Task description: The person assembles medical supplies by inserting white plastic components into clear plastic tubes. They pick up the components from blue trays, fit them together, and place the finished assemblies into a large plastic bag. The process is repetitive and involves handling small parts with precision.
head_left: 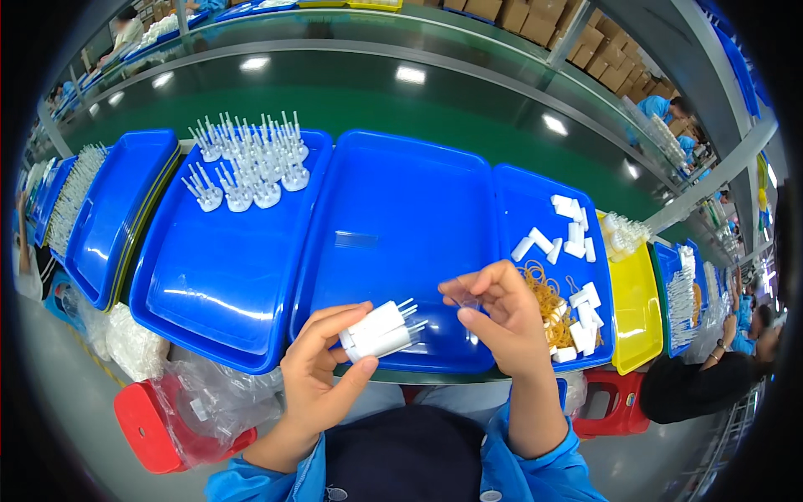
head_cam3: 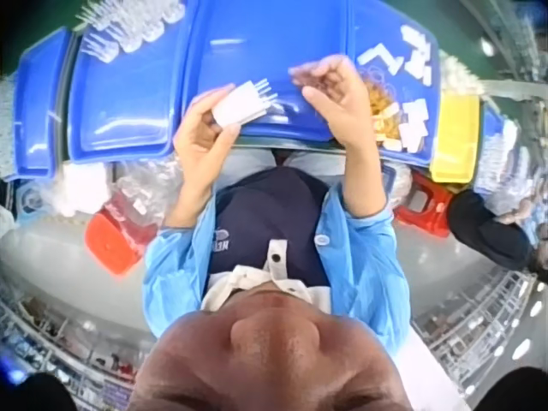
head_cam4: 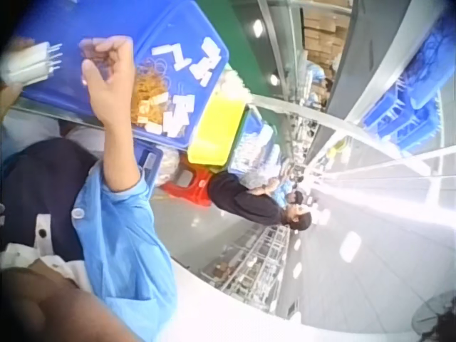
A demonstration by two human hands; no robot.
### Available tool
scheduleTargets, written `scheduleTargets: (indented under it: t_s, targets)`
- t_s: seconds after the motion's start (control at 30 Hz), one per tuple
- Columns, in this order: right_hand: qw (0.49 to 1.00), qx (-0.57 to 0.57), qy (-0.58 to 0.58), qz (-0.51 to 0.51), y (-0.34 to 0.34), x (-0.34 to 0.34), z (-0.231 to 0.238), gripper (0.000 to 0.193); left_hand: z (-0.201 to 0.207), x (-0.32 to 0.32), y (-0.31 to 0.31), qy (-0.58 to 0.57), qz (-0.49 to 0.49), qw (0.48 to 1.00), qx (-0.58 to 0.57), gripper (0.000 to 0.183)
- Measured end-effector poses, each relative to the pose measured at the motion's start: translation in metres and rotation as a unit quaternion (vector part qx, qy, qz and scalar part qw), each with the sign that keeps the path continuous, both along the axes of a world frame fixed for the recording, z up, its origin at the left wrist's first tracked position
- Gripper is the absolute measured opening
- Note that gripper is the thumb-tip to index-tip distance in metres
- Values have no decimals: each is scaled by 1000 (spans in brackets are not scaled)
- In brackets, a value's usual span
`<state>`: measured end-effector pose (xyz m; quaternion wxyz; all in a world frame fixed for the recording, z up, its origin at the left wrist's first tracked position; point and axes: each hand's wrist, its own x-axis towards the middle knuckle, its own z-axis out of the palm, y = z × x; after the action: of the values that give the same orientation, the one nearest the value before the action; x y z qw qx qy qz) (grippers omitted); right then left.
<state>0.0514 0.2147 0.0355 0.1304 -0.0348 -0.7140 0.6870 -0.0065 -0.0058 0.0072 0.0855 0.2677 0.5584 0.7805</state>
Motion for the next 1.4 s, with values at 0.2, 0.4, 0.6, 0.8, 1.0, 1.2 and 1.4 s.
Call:
scheduleTargets:
  t_s: [0.2, 0.4, 0.6, 0.8, 1.0, 1.2, 1.4]
  targets:
    - [985, -159, 61, 31, 7, 22, 8, 33, 5, 2, 7, -12, -35, 999, -8, 46]
    - [985, 158, 19, -74, 16, 31, 1, 24, 10, 8, 13, -14, -53, 998, -27, 45]
    - [987, -99, 45, -119, 3, 35, 1, 19, 9, 10, 16, 11, -80, 996, -39, 44]
    - [989, -123, 11, -87, -4, 39, 4, 19, 5, 9, 18, 38, -93, 994, -46, 44]
    - [993, -89, -2, -80, -8, 39, 9, 18, 4, 11, 17, 24, -90, 994, -54, 43]
    - [995, -57, -3, -85, -13, 42, 9, 18, 3, 10, 14, 26, -96, 993, -64, 45]
    - [993, -53, 20, -107, -20, 42, 3, 16, 4, 12, 15, 24, -91, 994, -59, 44]
